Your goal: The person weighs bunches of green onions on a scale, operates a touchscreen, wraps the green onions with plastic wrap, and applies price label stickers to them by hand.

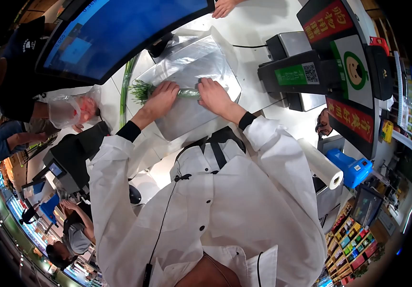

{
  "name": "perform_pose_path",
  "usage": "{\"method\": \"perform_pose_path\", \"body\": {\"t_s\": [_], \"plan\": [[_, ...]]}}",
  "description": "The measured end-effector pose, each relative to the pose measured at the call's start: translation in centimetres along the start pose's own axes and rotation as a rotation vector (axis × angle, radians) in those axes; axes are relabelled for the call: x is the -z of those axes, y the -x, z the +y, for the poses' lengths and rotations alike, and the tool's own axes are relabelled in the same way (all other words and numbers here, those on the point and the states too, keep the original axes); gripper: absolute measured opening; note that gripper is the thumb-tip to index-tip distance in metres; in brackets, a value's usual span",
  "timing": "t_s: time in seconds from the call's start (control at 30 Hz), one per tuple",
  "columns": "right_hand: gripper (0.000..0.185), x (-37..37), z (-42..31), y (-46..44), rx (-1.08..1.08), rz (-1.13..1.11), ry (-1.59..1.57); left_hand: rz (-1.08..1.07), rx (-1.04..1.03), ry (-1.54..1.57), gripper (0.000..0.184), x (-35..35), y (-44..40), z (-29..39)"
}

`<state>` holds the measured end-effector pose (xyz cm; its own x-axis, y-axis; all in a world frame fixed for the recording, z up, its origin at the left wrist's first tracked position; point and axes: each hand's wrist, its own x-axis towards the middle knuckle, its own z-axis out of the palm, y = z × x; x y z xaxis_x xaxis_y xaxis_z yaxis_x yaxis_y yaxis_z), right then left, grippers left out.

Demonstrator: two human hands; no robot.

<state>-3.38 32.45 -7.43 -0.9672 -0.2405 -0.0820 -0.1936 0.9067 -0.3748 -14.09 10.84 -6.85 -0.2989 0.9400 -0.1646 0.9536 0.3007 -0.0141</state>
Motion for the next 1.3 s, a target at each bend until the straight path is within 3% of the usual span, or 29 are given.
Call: {"method": "perform_pose_path", "body": {"t_s": [0.07, 0.2, 0.27, 0.37, 0.5, 0.6, 0.67, 0.73, 0.8, 0.83, 0.87, 0.93, 1.0, 1.13, 1.23, 1.3], "plan": [[0.039, 0.8, -0.2, 0.1, 0.029, -0.005, 0.065, 0.073, -0.022, -0.056, 0.023, 0.9, -0.1, 0.4], [0.04, 1.1, -0.1, 0.7, 0.014, 0.071, 0.108, 0.001, 0.026, 0.022, 0.022, 1.2, 0.0, 0.4], [0.039, 1.3, 0.4, 1.1, 0.042, 0.057, 0.166, -0.148, 0.191, 0.29, 0.023, 2.8, -0.2, 0.7], [0.034, 1.6, 1.1, 1.7, 0.108, 0.071, 0.221, -0.111, 0.196, 0.516, 0.027, 3.7, 1.0, -0.1], [0.027, 2.0, 0.9, 1.8, 0.169, 0.097, 0.168, -0.088, 0.125, 0.503, 0.03, 1.9, 2.1, -0.6], [0.024, 0.8, 0.0, 1.1, 0.255, 0.143, 0.23, -0.036, 0.125, 0.757, 0.033, 2.2, 1.1, 0.8], [0.023, 1.1, 0.1, 1.1, 0.252, 0.157, 0.235, -0.208, 0.199, 0.887, 0.033, 3.3, 0.5, 1.0], [0.022, 2.2, -0.3, 1.1, 0.25, 0.169, 0.239, -0.163, 0.168, 0.775, 0.029, 3.0, 0.6, 1.5], [0.028, 3.5, -0.5, 1.0, 0.408, 0.433, 0.297, -0.12, 0.131, 0.662, 0.025, 2.6, 0.7, 2.3], [0.028, 3.4, -0.5, 1.4, 0.406, 0.433, 0.298, 0.003, 0.111, 0.478, 0.021, 2.4, 1.0, 3.0], [0.033, 3.4, -0.6, 1.6, 0.352, 0.347, 0.178, 0.125, 0.092, 0.291, 0.016, 2.2, 1.2, 3.6], [0.039, 3.3, -0.8, 1.7, 0.295, 0.267, 0.055, 0.15, 0.073, 0.218, 0.015, 3.9, 1.6, 4.1], [0.047, 3.5, -0.9, 1.6, 0.095, -0.092, -0.091, 0.171, 0.054, 0.148, 0.014, 5.0, 2.2, 4.4], [0.046, 5.5, -0.5, 1.4, 0.189, -0.205, -0.08, 0.146, 0.091, 0.256, 0.017, 5.0, 2.9, 3.9], [0.052, 7.7, 0.1, 2.7, 0.205, -0.128, -0.023, 0.089, 0.152, 0.44, 0.018, 7.6, 4.1, 3.0], [0.063, 9.4, 0.1, 4.2, 0.23, 0.244, 0.034, 0.027, 0.198, 0.526, 0.019, 9.8, 4.8, 2.5]]}}
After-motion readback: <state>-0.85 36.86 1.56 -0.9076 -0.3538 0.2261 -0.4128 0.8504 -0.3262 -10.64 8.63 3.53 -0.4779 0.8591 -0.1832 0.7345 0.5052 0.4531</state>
